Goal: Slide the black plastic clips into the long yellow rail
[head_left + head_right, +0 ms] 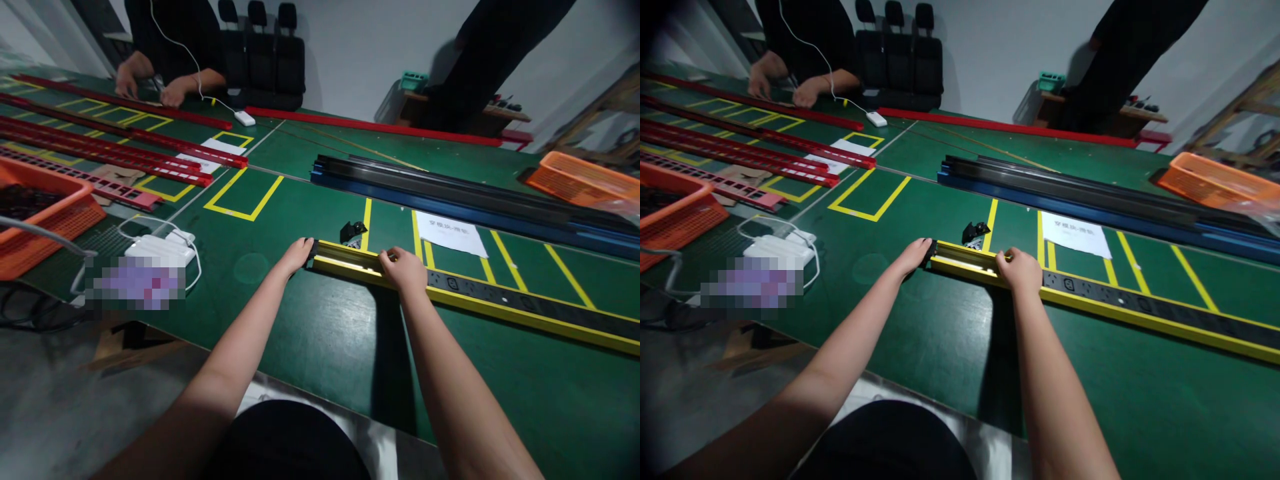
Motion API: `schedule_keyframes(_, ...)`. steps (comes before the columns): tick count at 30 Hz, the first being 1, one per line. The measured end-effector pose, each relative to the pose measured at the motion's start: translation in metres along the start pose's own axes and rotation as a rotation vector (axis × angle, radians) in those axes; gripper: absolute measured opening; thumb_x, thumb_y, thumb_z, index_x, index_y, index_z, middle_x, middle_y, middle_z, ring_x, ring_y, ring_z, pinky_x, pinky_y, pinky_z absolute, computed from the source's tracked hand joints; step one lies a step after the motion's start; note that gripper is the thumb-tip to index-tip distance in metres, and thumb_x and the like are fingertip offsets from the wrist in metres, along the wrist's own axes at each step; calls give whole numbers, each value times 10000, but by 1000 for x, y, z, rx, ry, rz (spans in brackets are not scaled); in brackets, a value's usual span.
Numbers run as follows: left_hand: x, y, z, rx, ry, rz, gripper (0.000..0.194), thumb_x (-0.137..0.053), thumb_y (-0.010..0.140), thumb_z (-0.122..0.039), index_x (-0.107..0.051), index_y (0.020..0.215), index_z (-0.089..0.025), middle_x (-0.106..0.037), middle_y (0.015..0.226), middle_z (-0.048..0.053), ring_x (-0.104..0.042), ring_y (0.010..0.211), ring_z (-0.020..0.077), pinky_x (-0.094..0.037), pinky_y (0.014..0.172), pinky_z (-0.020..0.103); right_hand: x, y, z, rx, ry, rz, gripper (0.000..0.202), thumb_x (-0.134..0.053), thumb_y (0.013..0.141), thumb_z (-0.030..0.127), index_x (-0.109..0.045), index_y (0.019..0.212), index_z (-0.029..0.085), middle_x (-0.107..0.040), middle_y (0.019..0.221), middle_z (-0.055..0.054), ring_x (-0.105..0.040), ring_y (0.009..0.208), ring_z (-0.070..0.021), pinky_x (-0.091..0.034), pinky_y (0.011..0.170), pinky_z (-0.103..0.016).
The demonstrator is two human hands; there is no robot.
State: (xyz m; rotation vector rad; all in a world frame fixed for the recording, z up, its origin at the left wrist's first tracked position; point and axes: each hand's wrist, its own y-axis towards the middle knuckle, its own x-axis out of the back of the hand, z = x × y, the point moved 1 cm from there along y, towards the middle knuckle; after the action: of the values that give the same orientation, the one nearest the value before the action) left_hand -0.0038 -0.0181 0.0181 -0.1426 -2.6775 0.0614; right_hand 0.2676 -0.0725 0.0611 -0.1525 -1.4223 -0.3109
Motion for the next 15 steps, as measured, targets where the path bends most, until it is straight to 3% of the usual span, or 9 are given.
schedule_keyframes(5,2,-3,1,-47,-47,84,417,-341,873,-442,-608,841,-123,-669,846,102,-582,786,180,-426,777,300,0,0,-1,-1,-7,-17,499,-338,812,579,-692,888,236,-672,804,-79,-593,726,-217,-368,594,-278)
schedule_keyframes(10,-2,-7,-11,-67,6,105,378,-391,851,-472,-579,781,-151,-654,847,94,-564,780,182,-416,742,288,1,0,-1,9,1,-23,499,-334,814,580,-689,863,233,-674,799,-71,-594,719,-212,-360,577,-270)
schedule_keyframes(15,8,-14,-11,-20,112,-152,494,-312,852,-551,-588,715,-164,-644,738,106,-585,752,202,-405,728,297,3,-1,0,-12,1,-12,495,-339,822,569,-693,871,227,-677,822,-80,-597,743,-212,-372,595,-270)
